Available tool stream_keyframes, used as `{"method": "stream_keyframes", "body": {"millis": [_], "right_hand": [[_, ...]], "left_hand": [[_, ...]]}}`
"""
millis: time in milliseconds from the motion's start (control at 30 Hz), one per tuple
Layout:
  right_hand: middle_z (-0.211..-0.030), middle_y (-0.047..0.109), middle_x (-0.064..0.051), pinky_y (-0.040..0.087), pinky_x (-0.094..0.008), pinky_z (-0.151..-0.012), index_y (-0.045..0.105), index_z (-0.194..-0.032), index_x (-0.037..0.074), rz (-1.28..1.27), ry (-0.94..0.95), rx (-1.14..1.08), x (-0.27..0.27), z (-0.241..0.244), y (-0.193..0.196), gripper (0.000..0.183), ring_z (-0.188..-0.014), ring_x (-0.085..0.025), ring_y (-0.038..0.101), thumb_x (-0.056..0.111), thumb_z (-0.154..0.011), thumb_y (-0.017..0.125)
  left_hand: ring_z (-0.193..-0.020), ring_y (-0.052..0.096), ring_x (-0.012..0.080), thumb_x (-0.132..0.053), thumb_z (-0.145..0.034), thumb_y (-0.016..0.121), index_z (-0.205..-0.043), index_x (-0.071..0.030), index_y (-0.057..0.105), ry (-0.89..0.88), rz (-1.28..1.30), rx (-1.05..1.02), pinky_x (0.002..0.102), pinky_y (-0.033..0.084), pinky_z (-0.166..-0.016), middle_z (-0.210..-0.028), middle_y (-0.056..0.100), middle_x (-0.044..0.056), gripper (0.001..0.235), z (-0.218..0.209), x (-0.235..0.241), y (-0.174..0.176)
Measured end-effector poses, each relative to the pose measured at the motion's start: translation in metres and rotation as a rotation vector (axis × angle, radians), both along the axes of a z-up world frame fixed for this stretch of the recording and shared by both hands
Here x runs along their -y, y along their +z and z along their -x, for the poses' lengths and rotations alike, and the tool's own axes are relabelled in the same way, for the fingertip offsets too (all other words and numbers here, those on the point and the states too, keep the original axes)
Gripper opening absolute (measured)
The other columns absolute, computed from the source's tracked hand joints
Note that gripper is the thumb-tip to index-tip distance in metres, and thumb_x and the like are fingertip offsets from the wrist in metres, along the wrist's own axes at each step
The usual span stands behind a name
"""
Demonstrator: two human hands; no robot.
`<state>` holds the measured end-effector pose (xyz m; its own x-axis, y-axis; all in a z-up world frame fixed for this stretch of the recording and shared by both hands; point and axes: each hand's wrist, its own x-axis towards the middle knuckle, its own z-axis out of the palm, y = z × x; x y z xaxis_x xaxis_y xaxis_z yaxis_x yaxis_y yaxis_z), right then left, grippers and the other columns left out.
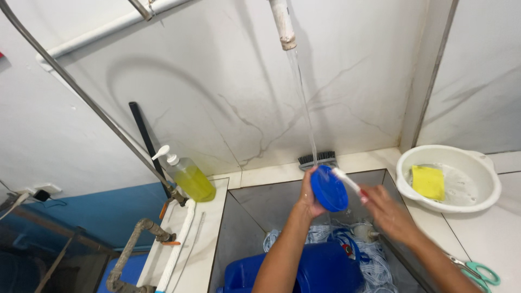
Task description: The person cleans a blue plastic container and its lid in a sink using a toothbrush and sponge. They scrub the lid and container under running water, rinse them, and then place the container upright in the sink.
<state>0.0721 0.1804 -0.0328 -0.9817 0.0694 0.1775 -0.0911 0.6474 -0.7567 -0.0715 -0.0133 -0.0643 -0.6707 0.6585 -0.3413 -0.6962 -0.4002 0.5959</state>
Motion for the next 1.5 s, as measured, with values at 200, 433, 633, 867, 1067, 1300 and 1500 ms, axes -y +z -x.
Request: {"method": "stream_keyframes", "body": {"millis": [200, 433, 633, 867, 1067, 1300, 1500], "right_hand": [[-0.113, 0.066, -0.006, 0.058, -0.047, -0.074, 0.059, -0.135, 0.022, -0.689, 0.190, -0.203, -0.015, 0.060, 0.007, 0.046, -0.096, -0.032, 0.071, 0.015, -0.091, 0.051], [-0.093, 0.074, -0.017, 0.057, -0.049, -0.082, 0.076, -0.098, 0.009, -0.774, 0.367, 0.241, 0.046, 0.056, 0.014, 0.026, -0.086, -0.036, 0.073, 0.032, -0.092, 0.063], [-0.079, 0.075, -0.018, 0.054, -0.051, -0.064, 0.070, -0.102, 0.006, -0.435, 0.356, -0.051, 0.036, 0.130, 0.042, 0.024, -0.075, -0.038, 0.071, 0.021, -0.082, 0.069], [-0.070, 0.071, -0.016, 0.053, -0.043, -0.059, 0.077, -0.108, 0.008, -0.192, 0.216, 0.472, 0.019, 0.135, -0.034, 0.035, -0.053, -0.023, 0.065, 0.036, -0.099, 0.060], [-0.081, 0.076, -0.019, 0.055, -0.045, -0.074, 0.076, -0.102, 0.004, -0.268, 0.005, 0.273, -0.069, 0.026, -0.087, 0.038, -0.075, -0.034, 0.073, 0.038, -0.096, 0.060], [-0.107, 0.075, -0.010, 0.062, -0.036, -0.088, 0.077, -0.120, 0.017, -0.751, -0.467, 0.384, -0.200, -0.113, -0.147, 0.030, -0.095, -0.027, 0.076, 0.030, -0.099, 0.060], [-0.126, 0.067, -0.016, 0.058, -0.039, -0.094, 0.062, -0.135, 0.005, -0.741, -0.481, -0.040, -0.153, -0.113, -0.108, 0.048, -0.106, -0.031, 0.069, 0.022, -0.090, 0.062]], "left_hand": [[-0.096, 0.067, 0.0302, -0.066, -0.085, 0.057, -0.109, -0.015, 0.070, 0.122, -0.092, 0.065, 0.051, 0.055, -0.087, -0.104, 0.072, 0.011, 0.058, 0.008, 0.009, -0.017], [-0.071, 0.066, 0.0257, -0.055, -0.084, 0.066, -0.092, -0.013, 0.066, 0.410, -0.031, -0.010, 0.040, 0.056, -0.066, -0.083, 0.068, 0.010, 0.043, 0.053, 0.029, -0.053], [-0.070, 0.064, 0.0173, -0.053, -0.086, 0.068, -0.103, -0.017, 0.065, 0.357, 0.124, -0.195, 0.034, 0.052, -0.062, -0.085, 0.069, 0.004, 0.041, 0.036, 0.028, -0.061], [-0.099, 0.071, 0.0260, -0.061, -0.083, 0.058, -0.121, -0.012, 0.066, 0.449, -0.114, -0.066, 0.047, 0.058, -0.090, -0.112, 0.072, 0.010, 0.063, 0.014, 0.063, -0.016], [-0.100, 0.069, 0.0308, -0.063, -0.083, 0.061, -0.123, -0.010, 0.062, 0.368, -0.127, 0.111, 0.052, 0.058, -0.086, -0.114, 0.070, 0.014, 0.066, 0.042, 0.047, -0.068], [-0.096, 0.067, 0.0226, 0.000, -0.086, 0.056, -0.130, -0.016, 0.058, 0.478, 0.149, -0.059, 0.046, 0.060, -0.085, -0.108, 0.068, 0.005, 0.047, 0.083, -0.036, -0.130], [-0.090, 0.066, 0.0132, -0.014, -0.098, 0.063, -0.124, -0.006, 0.067, 0.740, 0.352, -0.314, 0.029, 0.054, -0.081, -0.106, 0.073, 0.004, 0.027, 0.096, -0.056, -0.118]]}}
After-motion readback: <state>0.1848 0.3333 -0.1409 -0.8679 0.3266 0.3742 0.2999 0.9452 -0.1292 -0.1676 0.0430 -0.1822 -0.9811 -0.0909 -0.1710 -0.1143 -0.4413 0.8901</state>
